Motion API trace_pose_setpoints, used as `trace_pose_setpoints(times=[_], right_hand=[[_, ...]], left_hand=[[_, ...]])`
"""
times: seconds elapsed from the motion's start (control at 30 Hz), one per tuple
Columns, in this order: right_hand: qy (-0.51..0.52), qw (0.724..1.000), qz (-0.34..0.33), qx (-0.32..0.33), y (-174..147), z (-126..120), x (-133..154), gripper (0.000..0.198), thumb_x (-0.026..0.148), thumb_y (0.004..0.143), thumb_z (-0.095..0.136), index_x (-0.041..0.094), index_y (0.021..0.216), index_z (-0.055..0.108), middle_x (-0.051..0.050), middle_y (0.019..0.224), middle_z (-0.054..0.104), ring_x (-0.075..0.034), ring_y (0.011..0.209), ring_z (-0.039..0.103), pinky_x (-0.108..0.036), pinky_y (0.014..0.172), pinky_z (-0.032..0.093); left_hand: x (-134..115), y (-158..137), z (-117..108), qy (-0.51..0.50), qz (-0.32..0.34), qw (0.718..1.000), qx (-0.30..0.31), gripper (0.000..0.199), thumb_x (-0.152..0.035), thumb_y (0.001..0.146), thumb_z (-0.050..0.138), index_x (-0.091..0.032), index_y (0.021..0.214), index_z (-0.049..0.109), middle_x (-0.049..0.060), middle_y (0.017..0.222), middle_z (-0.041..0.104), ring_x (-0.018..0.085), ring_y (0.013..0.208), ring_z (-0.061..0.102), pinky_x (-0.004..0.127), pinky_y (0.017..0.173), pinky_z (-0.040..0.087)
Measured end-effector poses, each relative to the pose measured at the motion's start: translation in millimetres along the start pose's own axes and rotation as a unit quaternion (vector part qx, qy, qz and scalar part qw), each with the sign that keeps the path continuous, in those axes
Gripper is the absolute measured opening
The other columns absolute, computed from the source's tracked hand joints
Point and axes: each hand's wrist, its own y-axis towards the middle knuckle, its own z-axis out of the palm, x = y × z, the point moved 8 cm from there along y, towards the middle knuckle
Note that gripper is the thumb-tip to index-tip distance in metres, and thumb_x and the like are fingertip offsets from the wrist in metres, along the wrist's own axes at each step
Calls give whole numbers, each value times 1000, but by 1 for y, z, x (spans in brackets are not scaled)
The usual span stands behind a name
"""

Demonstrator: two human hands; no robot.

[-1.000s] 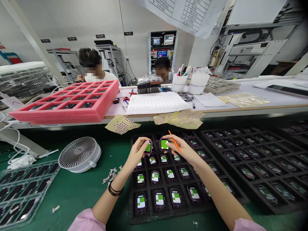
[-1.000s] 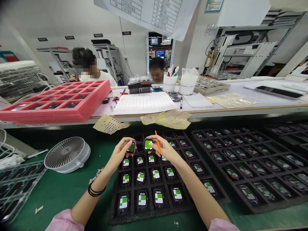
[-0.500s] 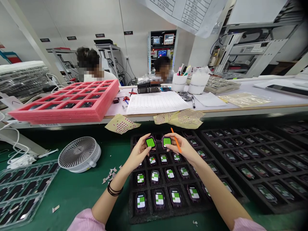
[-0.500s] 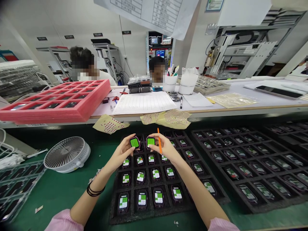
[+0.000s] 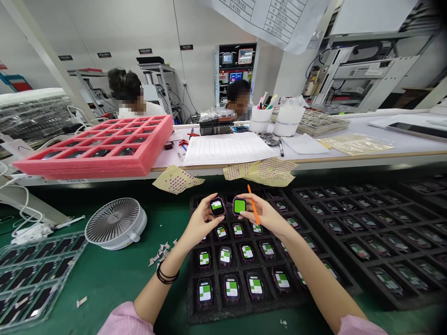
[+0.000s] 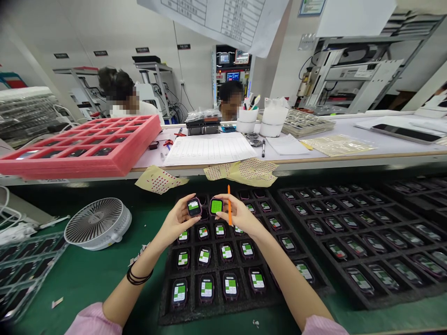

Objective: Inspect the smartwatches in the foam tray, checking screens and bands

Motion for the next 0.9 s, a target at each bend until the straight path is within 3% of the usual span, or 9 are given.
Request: trace_pose_setpoints(times=[0.17,0.23,0.33,0.43,0.63,0.77,0.9], right_hand=[[-18,1000,17,-5,0,5,0,39,39,80,64,23,114,55,-6,101,61,-9,58,57,-19,39,37],[-25,1000,17,1,-1,9,-1,39,43,81,60,22,113,56,-5,100,61,-6,50,51,-19,38,37],[-40,999,21,18,-5,18,-5,40,46,84,56,22,116,56,-5,103,60,-3,47,47,-22,45,44],[-70,997,36,20,-11,24,-10,45,43,84,58,23,123,52,-7,108,59,-5,53,51,-27,58,51],[-113,993,40,23,-20,30,-9,57,40,82,64,26,134,46,-7,107,60,-11,67,57,-31,65,54],[-68,997,6,47,-15,32,2,52,35,77,70,26,126,53,-6,109,61,-19,97,60,-33,81,53],[30,992,26,123,-13,43,2,46,33,74,73,23,117,60,-5,104,66,-18,99,62,-38,94,47]], left_hand=[[-13,-5,3,109,50,993,4,48,-23,79,65,-19,123,45,9,111,61,18,92,61,27,72,50],[-22,-8,7,183,95,978,16,44,-24,79,66,-21,120,49,9,110,60,19,92,60,29,72,50],[-34,-13,16,273,184,944,29,43,-25,79,67,-23,119,52,10,116,57,24,107,55,38,86,49],[-32,-15,23,340,234,910,27,44,-20,79,65,-24,121,51,10,121,55,25,114,52,43,96,46],[-29,-18,28,422,281,862,16,49,-13,75,63,-18,122,50,12,118,61,27,106,58,44,88,50],[-47,-25,25,385,332,861,-11,51,-18,70,68,-19,119,54,10,111,65,25,100,59,42,85,50],[-57,-30,25,349,365,863,-21,53,-22,69,71,-22,120,55,9,111,66,25,101,58,42,88,48]])
